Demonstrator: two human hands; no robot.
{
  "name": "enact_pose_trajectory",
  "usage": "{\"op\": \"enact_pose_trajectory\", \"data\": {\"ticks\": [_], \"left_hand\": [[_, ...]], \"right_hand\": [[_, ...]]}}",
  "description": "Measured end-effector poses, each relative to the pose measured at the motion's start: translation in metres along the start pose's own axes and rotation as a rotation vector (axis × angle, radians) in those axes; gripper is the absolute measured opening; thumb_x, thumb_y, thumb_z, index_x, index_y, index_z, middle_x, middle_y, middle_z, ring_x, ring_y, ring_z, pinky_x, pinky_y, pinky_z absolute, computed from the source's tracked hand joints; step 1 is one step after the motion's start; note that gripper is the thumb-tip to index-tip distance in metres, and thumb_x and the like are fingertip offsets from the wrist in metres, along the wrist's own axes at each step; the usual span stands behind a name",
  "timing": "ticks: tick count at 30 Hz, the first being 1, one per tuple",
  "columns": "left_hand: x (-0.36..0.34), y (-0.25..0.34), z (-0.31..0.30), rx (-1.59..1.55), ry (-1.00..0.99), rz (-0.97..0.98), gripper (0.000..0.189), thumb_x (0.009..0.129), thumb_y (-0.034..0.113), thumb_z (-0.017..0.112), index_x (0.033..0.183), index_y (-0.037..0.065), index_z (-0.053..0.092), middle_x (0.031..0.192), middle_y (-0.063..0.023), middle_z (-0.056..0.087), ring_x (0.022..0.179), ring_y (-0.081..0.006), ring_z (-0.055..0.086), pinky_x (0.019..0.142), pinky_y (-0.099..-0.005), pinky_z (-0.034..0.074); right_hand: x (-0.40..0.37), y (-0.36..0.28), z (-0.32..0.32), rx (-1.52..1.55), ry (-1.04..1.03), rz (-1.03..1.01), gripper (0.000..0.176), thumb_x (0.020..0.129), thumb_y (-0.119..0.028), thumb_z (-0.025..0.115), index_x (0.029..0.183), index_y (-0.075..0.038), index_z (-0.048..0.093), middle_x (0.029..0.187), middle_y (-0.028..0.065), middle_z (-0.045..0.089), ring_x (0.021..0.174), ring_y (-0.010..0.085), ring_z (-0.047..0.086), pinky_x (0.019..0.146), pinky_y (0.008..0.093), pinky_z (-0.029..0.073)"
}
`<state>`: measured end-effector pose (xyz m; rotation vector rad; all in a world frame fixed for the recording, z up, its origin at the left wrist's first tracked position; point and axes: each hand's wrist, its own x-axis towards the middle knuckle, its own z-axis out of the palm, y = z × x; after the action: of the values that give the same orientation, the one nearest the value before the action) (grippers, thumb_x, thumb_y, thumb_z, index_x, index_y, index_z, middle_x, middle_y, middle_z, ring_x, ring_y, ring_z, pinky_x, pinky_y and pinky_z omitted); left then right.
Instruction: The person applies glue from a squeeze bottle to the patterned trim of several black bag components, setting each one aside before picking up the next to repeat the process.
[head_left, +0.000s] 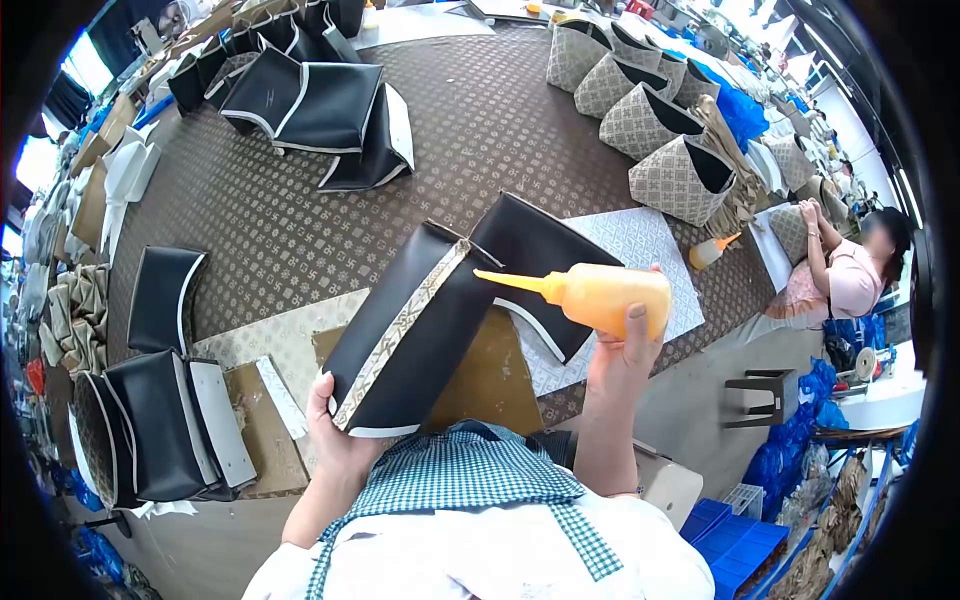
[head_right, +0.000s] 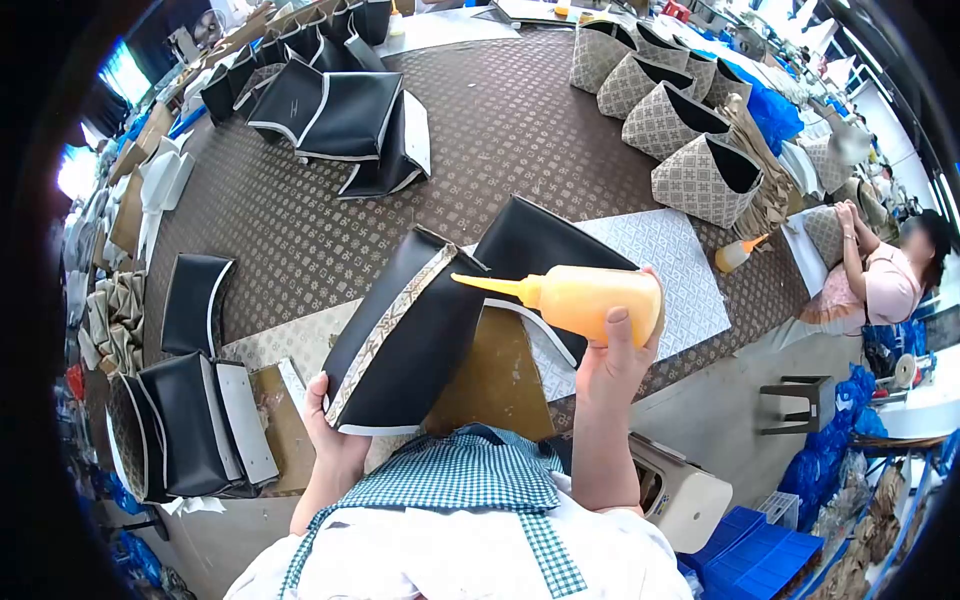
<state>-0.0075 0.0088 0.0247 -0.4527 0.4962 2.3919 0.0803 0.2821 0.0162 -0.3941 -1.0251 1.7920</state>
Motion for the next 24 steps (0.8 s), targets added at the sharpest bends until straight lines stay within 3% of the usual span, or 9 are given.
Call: {"op": "enact_pose_trajectory", "data": {"ticks": [7, 24], "left_hand": [[-0.001, 0.002, -0.007, 0.031, -0.009, 0.012, 0.042, 0.086, 0.025, 0.052, 0.115, -0.005, 0.055, 0.112, -0.0213, 0.063, 0.099, -0.0311, 0.064, 0.093, -0.0393, 0.049], [0.001, 0.004, -0.016, -0.014, 0.017, 0.015, 0.040, 0.088, 0.024, 0.050, 0.115, -0.005, 0.054, 0.111, -0.0210, 0.063, 0.099, -0.0298, 0.064, 0.094, -0.0383, 0.049]], "right_hand": [[0.013, 0.027, 0.017, -0.030, 0.000, -0.012, 0.060, 0.082, -0.005, 0.068, 0.135, -0.005, 0.040, 0.123, 0.0065, 0.048, 0.110, 0.0170, 0.053, 0.094, 0.0337, 0.049], [0.000, 0.035, 0.019, -0.006, -0.075, 0.128, 0.061, 0.082, -0.013, 0.072, 0.134, -0.005, 0.041, 0.118, 0.0068, 0.052, 0.107, 0.0188, 0.055, 0.093, 0.0357, 0.050]]}}
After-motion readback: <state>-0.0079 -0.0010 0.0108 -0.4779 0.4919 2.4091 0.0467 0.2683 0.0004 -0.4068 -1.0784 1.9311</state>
